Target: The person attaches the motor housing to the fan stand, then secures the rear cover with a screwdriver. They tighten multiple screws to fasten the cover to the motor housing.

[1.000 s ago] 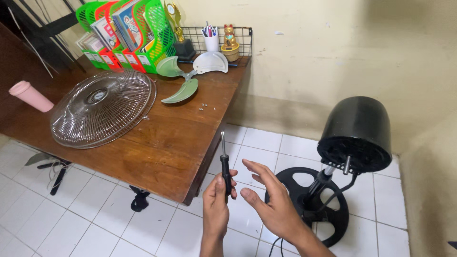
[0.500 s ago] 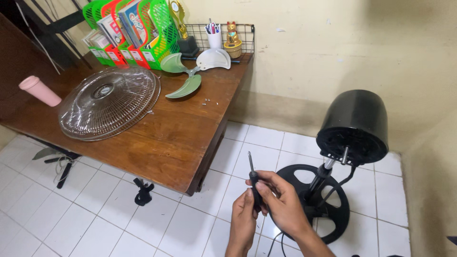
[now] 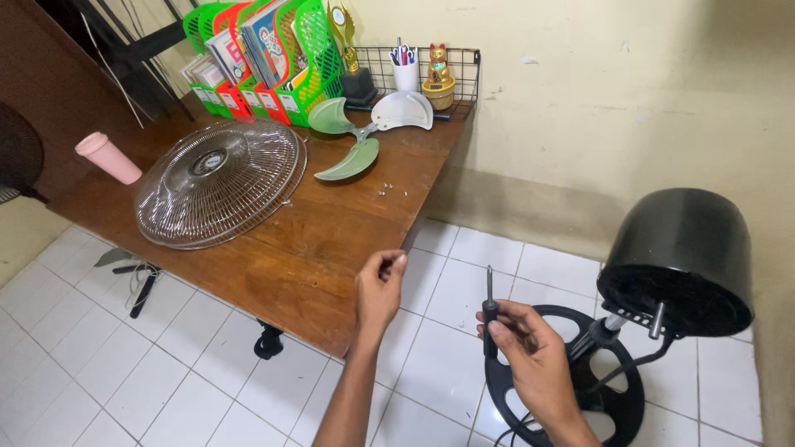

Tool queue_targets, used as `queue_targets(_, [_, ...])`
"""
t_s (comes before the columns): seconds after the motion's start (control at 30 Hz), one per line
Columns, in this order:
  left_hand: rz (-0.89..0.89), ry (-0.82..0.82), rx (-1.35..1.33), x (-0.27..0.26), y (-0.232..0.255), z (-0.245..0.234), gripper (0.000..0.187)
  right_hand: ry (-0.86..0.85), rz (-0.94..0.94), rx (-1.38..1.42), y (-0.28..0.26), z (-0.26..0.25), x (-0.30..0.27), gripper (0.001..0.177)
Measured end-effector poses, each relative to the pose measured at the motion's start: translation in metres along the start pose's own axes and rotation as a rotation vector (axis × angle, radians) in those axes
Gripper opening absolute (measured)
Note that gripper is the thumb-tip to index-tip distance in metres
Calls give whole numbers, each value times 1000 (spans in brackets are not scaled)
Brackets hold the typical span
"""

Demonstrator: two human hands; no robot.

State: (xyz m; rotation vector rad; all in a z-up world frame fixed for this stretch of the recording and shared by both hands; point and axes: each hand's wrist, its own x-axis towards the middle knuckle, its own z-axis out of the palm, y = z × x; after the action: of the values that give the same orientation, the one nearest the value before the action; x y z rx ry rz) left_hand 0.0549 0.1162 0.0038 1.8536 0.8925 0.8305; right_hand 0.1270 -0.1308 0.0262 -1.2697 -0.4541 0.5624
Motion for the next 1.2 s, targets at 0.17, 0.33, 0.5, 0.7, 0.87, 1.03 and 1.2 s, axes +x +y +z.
queue_targets(0.17, [236,90,193,86,-32,14,17,29,123,-21,13,-4,19,34])
queue_targets(0.33, [259,83,237,143,-66,29,17,35,148,-46,39,-15,45,35])
queue_targets(0.5, [136,129,327,175,-77,36,21,23,141,-39,70,-33,66,35])
queue_targets(0.7, [200,131,522,199,-74,42,23,23,174,-38,100,-43,77,36])
queue_targets(0.87, [200,136,558,201,-73,44,23,45,201,-102,113,-48,82,37])
queue_targets(1.03, [173,144,567,199,-70,44,24,15,185,-97,132,-50,85,36])
queue_targets(1.2, [149,129,631,200,-65,46,22,38,290,-86,151,-52,89,34])
